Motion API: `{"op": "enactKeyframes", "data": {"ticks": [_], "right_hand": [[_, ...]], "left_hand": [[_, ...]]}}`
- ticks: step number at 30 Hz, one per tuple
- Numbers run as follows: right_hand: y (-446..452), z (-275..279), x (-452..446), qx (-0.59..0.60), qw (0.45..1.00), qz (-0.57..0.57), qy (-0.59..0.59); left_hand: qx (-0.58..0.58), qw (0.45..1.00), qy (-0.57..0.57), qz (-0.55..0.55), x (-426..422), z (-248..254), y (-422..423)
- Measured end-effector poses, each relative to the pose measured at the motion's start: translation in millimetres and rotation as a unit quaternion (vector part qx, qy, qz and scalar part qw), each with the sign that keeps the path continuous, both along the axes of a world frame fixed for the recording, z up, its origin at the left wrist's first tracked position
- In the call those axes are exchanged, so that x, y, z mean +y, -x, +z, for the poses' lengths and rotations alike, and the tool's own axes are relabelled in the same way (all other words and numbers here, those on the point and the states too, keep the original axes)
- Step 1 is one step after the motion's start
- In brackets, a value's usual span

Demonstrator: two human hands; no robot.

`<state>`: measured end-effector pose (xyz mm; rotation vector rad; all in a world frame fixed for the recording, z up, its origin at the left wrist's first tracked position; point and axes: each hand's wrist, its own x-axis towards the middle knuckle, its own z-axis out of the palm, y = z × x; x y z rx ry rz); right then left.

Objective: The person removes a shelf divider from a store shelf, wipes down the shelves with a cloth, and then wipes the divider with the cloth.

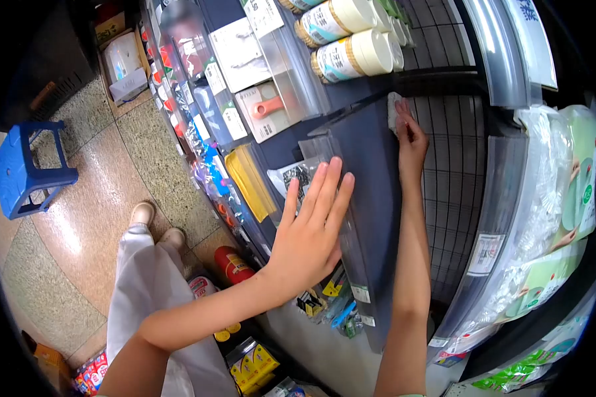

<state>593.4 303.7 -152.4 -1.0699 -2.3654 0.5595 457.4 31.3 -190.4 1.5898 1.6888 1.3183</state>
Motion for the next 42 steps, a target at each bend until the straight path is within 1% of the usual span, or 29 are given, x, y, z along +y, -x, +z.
{"op": "enactKeyframes", "data": {"ticks": [5, 7, 10, 12, 20, 23, 25, 29, 32, 33, 38, 42], "right_hand": [[17.0, 14.4, -88.3, -0.034, 0.998, 0.047, -0.005], [17.8, 18.9, -112.4, -0.05, 0.994, 0.094, -0.016], [13.8, 23.3, -144.1, -0.061, 0.991, 0.121, -0.015], [8.3, 24.0, -158.0, -0.064, 0.991, 0.12, -0.014], [-40.3, 27.2, -168.0, -0.066, 0.988, 0.139, 0.019], [-37.2, 27.7, -165.1, -0.072, 0.987, 0.141, 0.016], [-38.1, 25.5, -156.2, -0.073, 0.986, 0.15, -0.011], [-46.3, 13.5, -113.5, -0.05, 0.988, 0.134, -0.053], [-59.6, 7.0, -77.3, -0.067, 0.995, 0.056, -0.052], [-65.3, 2.9, -65.3, -0.04, 0.997, 0.045, -0.041], [-93.8, -6.8, -22.7, -0.002, 0.999, -0.014, -0.045], [-117.1, -5.2, -10.1, -0.001, 0.997, -0.074, -0.023]], "left_hand": [[-0.014, 1.0, -0.007, 0.016, 0.8, 2.2, -5.5], [-0.017, 1.0, -0.004, 0.022, 0.8, 3.7, -9.5], [-0.034, 0.999, -0.008, 0.022, -1.1, 4.5, -15.5], [-0.036, 0.999, -0.006, 0.018, -4.2, 4.3, -22.2], [-0.03, 1.0, 0.008, -0.004, -14.1, 4.5, -39.2], [-0.028, 1.0, 0.004, 0.002, -12.5, 3.9, -44.3], [-0.035, 0.999, 0.008, 0.003, -12.2, 5.7, -45.7], [-0.037, 0.999, 0.009, 0.005, -13.7, 4.9, -51.9], [-0.054, 0.998, 0.006, -0.006, -17.1, 5.1, -56.5], [-0.049, 0.999, 0.007, -0.006, -18.3, 4.6, -58.4], [-0.048, 0.999, 0.009, -0.011, -21.8, 4.8, -65.0], [-0.019, 1.0, 0.014, -0.007, -22.4, 1.3, -65.3]]}}
